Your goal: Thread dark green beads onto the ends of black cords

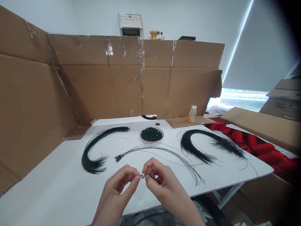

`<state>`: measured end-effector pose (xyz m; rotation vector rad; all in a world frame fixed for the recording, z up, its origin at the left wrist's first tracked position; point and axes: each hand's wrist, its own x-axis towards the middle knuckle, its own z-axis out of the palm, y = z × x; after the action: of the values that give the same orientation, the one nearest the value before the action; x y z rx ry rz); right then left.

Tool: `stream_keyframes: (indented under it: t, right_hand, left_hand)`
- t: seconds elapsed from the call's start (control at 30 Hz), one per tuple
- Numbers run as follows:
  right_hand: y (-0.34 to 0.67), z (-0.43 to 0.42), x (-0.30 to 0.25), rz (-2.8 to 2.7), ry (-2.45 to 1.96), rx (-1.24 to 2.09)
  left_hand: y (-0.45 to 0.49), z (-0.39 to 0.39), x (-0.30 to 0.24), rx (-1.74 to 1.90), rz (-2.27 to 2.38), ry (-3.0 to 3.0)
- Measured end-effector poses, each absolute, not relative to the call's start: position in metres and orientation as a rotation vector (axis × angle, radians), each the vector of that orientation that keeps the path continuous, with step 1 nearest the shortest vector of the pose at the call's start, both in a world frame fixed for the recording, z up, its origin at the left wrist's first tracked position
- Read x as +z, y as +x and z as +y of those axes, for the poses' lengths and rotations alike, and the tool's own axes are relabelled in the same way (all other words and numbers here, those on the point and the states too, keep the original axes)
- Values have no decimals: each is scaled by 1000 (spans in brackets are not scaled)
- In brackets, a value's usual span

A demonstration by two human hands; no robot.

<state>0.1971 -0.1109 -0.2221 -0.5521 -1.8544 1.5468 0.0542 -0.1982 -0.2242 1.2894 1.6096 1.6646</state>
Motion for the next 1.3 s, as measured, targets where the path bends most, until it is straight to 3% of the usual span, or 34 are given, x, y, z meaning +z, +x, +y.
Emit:
stream_keyframes:
  t: [0.6,0.8,1.3]
  right_hand:
    - [206,-97,-225,-1834,-513,1574]
    - [205,-95,-230,-1899,-554,1379]
    - [213,-92,-227,-1899,-504,1341]
  left_hand:
    - [55,-202,-218,1745,1573,1138]
    - [57,-200,-220,1768,1557,1157]
    - [57,-203,-223,1719,1634,1250]
